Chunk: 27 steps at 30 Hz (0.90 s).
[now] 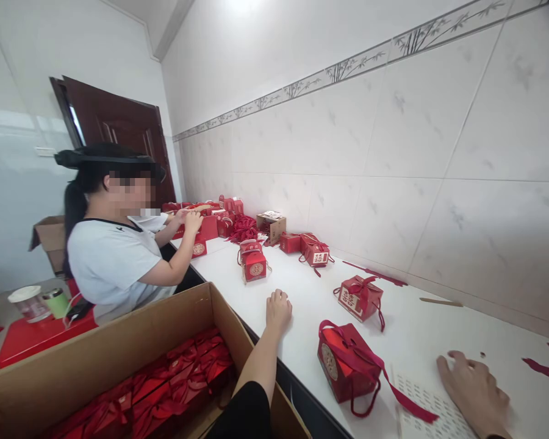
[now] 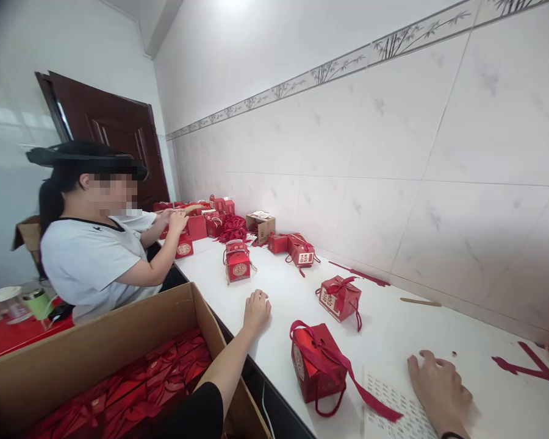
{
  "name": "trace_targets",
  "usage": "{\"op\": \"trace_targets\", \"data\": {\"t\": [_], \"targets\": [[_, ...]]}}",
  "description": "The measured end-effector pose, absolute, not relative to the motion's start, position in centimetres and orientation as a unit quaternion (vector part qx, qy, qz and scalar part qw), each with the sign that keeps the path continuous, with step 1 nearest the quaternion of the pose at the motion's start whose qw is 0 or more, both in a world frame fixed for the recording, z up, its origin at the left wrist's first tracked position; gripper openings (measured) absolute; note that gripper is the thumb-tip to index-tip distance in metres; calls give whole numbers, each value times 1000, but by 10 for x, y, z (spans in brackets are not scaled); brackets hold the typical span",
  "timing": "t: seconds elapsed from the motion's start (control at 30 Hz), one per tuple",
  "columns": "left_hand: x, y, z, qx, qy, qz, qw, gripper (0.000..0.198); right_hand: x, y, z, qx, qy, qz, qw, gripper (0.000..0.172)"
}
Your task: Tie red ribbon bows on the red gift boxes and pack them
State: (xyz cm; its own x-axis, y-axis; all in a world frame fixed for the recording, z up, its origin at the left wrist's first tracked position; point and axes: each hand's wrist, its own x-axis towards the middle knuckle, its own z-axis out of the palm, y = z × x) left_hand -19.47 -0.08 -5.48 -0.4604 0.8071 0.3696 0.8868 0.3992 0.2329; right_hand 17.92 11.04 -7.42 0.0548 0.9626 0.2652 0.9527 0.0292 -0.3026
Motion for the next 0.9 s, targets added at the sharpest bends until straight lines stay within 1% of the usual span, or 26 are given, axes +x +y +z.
{"op": "trace_targets", "data": {"t": [0.07,0.13,0.23,0.27,0.3,0.37,0.47,0.53,0.6,0.7,0.77,0.83,0.9], "targets": [[-194,0,-55,-503,-834,-198,109,26,179,114,-73,-709,-681,39,180,44],[-194,0,-54,-499,-838,-193,110,24,177,113,-67,-717,-673,44,176,42],[-191,-2,-48,-507,-837,-184,95,23,171,98,-51,-699,-682,31,212,34],[-190,-2,-46,-510,-837,-181,84,21,169,92,-45,-685,-695,55,210,29],[-190,-3,-45,-512,-837,-180,75,23,166,87,-41,-676,-696,55,235,26],[-191,0,-44,-523,-830,-184,59,28,162,83,-38,-685,-689,32,236,25],[-195,9,-47,-538,-821,-187,30,27,160,86,-40,-680,-698,21,226,24],[-197,14,-49,-542,-815,-201,30,29,156,86,-37,-658,-713,17,243,26],[-199,17,-51,-543,-811,-217,33,29,145,80,-27,-610,-748,29,260,27],[-200,19,-54,-539,-807,-238,38,27,114,61,-5,-497,-824,74,263,18],[-200,18,-54,-541,-801,-254,44,26,94,46,8,-393,-873,112,267,13],[-198,16,-51,-555,-785,-273,50,24,79,34,17,-290,-904,147,278,14],[-191,11,-44,-571,-763,-298,59,23,71,29,19,-240,-915,167,277,16]]}}
